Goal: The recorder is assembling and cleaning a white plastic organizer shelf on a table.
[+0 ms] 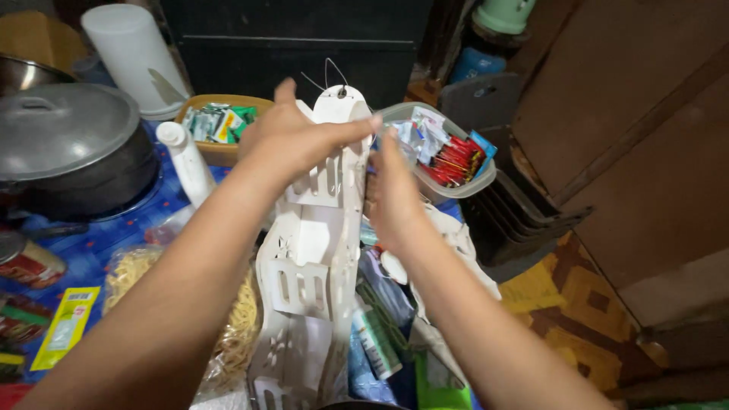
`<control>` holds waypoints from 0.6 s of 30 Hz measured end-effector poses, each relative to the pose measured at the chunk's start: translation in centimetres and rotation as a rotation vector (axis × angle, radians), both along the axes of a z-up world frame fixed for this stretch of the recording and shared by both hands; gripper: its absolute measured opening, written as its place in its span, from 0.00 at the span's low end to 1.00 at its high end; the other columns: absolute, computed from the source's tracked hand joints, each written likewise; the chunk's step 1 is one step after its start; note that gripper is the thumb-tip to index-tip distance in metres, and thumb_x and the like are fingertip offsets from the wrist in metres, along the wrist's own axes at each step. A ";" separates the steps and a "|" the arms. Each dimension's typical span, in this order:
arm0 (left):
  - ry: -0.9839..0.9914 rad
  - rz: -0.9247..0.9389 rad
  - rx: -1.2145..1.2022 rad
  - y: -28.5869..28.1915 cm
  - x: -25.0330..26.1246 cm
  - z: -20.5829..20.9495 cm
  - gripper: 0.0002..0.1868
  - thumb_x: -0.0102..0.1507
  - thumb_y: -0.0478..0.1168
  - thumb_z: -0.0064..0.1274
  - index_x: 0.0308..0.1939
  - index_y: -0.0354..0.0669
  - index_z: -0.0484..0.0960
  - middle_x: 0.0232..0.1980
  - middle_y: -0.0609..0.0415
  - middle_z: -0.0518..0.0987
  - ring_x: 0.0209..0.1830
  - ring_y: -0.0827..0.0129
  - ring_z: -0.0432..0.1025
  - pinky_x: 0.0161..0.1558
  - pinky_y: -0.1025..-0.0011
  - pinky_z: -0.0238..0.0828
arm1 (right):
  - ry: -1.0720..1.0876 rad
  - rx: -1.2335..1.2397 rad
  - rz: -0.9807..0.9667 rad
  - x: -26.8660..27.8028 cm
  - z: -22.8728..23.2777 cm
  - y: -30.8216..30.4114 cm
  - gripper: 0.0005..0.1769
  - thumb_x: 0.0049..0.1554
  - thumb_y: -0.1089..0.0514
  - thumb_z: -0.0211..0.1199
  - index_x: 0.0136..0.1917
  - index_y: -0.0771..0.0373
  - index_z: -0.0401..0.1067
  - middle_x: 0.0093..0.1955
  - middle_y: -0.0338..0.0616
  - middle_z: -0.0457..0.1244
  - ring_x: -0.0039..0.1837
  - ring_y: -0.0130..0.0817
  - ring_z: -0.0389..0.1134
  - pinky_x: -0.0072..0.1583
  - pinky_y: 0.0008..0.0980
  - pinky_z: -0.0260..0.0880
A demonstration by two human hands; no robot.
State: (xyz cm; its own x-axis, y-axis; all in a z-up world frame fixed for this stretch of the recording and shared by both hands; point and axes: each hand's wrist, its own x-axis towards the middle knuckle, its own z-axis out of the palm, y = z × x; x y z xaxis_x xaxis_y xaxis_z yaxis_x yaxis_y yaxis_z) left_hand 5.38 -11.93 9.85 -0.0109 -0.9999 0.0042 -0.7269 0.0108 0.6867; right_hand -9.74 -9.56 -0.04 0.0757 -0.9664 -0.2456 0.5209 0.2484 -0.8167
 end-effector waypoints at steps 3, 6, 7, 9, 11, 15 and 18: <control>0.140 0.028 -0.121 -3.0 -0.4 -3.6 0.72 0.50 0.86 0.53 0.76 0.31 0.53 0.58 0.31 0.75 0.59 0.47 0.72 0.58 0.62 0.68 | 0.082 -0.289 -0.096 2.3 0.9 1.6 0.42 0.62 0.26 0.39 0.77 0.55 0.57 0.70 0.40 0.64 0.72 0.38 0.64 0.72 0.40 0.63; 0.519 -0.027 0.189 0.8 -0.1 -1.9 0.54 0.61 0.80 0.36 0.62 0.34 0.85 0.55 0.41 0.85 0.56 0.56 0.80 0.60 0.62 0.73 | 0.065 -0.391 -0.113 0.8 -0.7 -0.1 0.50 0.63 0.23 0.30 0.77 0.64 0.60 0.66 0.54 0.65 0.68 0.50 0.65 0.68 0.45 0.67; 0.517 -0.027 0.192 0.2 -0.4 -3.9 0.54 0.61 0.80 0.36 0.62 0.34 0.85 0.55 0.41 0.85 0.56 0.56 0.80 0.60 0.62 0.73 | 0.063 -0.388 -0.114 0.3 -0.4 -0.3 0.50 0.63 0.23 0.30 0.77 0.64 0.60 0.66 0.54 0.65 0.68 0.50 0.65 0.68 0.45 0.67; 1.328 -0.495 0.332 -0.9 -1.0 -8.0 0.49 0.65 0.71 0.32 0.76 0.35 0.66 0.67 0.43 0.78 0.64 0.56 0.74 0.63 0.59 0.72 | 0.041 -0.218 -0.323 -0.9 0.3 -0.7 0.43 0.58 0.23 0.27 0.79 0.45 0.45 0.71 0.41 0.61 0.72 0.40 0.65 0.71 0.42 0.67; 1.390 -0.572 0.362 0.4 -1.2 -7.8 0.46 0.66 0.69 0.28 0.76 0.38 0.63 0.69 0.45 0.75 0.67 0.57 0.72 0.65 0.59 0.70 | -0.003 -0.196 -0.261 -2.7 -1.5 -1.9 0.44 0.59 0.24 0.27 0.77 0.51 0.53 0.69 0.47 0.64 0.69 0.43 0.68 0.69 0.43 0.69; 1.467 -0.467 0.466 -0.2 -2.3 -10.2 0.36 0.71 0.65 0.25 0.76 0.48 0.51 0.76 0.52 0.67 0.75 0.65 0.65 0.72 0.63 0.62 | -0.124 -0.123 -0.162 -5.2 -4.3 -3.1 0.47 0.62 0.25 0.31 0.74 0.60 0.63 0.65 0.52 0.65 0.62 0.47 0.68 0.62 0.49 0.72; 1.502 -0.583 0.472 1.3 -2.9 -10.0 0.40 0.72 0.63 0.24 0.74 0.36 0.63 0.71 0.42 0.73 0.70 0.55 0.69 0.70 0.58 0.65 | -0.113 -0.172 -0.087 -5.8 -3.9 -2.0 0.42 0.67 0.28 0.43 0.75 0.63 0.63 0.66 0.51 0.64 0.64 0.46 0.67 0.63 0.48 0.71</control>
State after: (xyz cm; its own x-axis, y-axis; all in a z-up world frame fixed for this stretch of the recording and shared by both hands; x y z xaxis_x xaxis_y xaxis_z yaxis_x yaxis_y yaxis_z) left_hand 2.49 -10.66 -0.15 -0.6205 -0.7806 0.0755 0.5579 -0.3717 0.7421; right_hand -15.56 -11.56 -3.93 0.0081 -0.9974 -0.0714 0.6246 0.0608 -0.7786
